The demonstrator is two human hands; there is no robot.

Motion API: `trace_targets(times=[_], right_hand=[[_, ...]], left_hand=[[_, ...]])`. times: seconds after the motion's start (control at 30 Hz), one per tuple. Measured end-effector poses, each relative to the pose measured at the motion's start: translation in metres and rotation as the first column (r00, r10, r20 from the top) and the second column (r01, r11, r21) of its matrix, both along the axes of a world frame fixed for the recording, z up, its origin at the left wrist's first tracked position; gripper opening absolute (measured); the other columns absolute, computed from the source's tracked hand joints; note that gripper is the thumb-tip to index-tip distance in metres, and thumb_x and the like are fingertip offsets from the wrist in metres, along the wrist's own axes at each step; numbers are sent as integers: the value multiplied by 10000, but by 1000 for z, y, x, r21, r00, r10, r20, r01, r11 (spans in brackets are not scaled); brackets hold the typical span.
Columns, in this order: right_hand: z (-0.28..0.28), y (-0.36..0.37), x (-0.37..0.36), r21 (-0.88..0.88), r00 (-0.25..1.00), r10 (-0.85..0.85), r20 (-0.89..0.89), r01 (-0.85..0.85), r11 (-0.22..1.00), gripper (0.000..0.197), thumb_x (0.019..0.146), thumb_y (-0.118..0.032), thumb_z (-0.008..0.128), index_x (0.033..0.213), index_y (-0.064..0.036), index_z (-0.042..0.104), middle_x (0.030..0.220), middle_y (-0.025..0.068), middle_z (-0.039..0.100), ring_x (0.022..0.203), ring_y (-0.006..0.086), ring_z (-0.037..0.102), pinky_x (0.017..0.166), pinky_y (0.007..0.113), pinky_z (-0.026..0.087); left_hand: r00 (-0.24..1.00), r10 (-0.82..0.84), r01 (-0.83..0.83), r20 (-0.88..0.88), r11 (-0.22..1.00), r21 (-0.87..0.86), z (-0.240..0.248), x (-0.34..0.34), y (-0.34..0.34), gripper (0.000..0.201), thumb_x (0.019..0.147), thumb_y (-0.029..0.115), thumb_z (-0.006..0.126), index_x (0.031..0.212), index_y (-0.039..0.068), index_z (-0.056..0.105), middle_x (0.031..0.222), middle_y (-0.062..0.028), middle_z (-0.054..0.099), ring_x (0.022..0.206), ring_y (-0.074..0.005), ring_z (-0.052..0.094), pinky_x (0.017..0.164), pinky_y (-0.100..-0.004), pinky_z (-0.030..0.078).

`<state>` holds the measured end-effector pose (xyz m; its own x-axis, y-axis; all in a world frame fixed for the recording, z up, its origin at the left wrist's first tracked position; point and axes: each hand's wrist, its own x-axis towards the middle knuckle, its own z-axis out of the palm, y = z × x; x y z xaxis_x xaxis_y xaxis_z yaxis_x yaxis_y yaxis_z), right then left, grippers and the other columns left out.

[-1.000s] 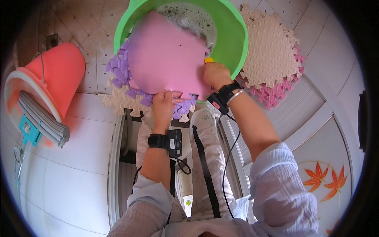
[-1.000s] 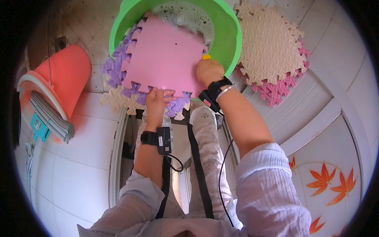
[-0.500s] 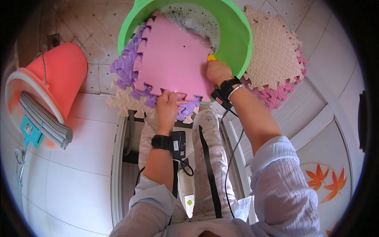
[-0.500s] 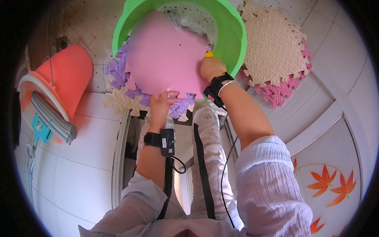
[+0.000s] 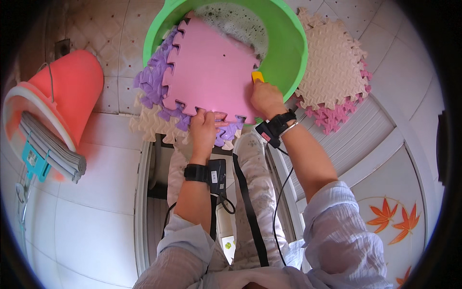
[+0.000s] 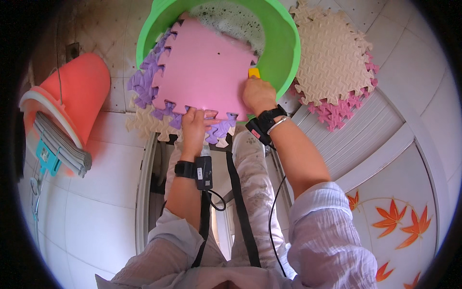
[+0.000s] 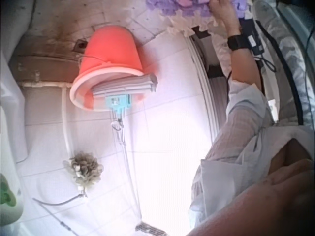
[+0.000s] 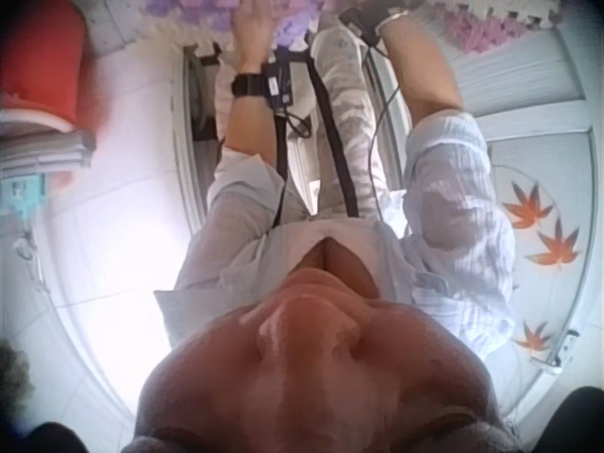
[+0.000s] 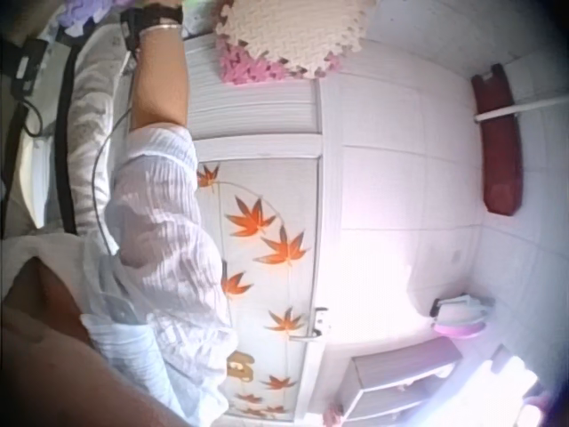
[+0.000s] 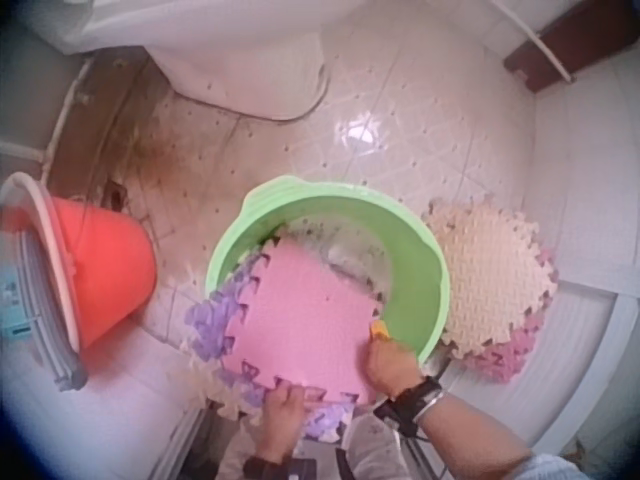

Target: The person scrubs foam floor mats with a small brush in a green bucket of soapy water, handling one mat at a time and flipping them to scrub both sides.

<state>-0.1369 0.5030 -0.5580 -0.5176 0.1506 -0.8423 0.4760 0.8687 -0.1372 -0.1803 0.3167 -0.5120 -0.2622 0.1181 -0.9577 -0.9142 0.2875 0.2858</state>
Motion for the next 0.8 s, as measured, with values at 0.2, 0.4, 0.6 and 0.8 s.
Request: trace_targets(times=[0.2,0.4,0.6,0.8], right_hand=[[109,-62,14,-133,998,-17,68,26,991,511,783,-69,453,1280,24,380,669,196,611,574,346,617,505,458,494],[34,-53,-7,-187,980,-135,-145,107,977,377,781,-98,470,1141,8,495,679,181,626,602,366,621,549,483,493],[-89,21,-45,32,976,-212,-57,214,976,324,844,-136,411,1145,-37,481,855,226,640,754,390,629,660,497,492],[-110,-13,-26,64,850,-440,-287,476,877,342,861,-179,417,1180,-57,440,790,270,618,730,456,598,690,537,465]], left_hand=[[999,26,-27,-31,998,-56,-1,-2,-21,215,896,137,376,905,-41,497,901,-161,659,693,-220,669,531,-252,449],[999,2,-5,-49,998,-58,-4,0,-14,197,883,109,385,884,-53,497,878,-174,661,677,-232,673,483,-256,449],[999,28,-29,-37,999,-31,-4,6,-7,185,886,115,387,880,-31,500,866,-162,667,654,-224,673,472,-249,441],[999,14,-15,-52,1000,-25,-4,6,-6,199,892,127,380,922,-31,497,875,-161,667,645,-221,673,479,-244,443]])
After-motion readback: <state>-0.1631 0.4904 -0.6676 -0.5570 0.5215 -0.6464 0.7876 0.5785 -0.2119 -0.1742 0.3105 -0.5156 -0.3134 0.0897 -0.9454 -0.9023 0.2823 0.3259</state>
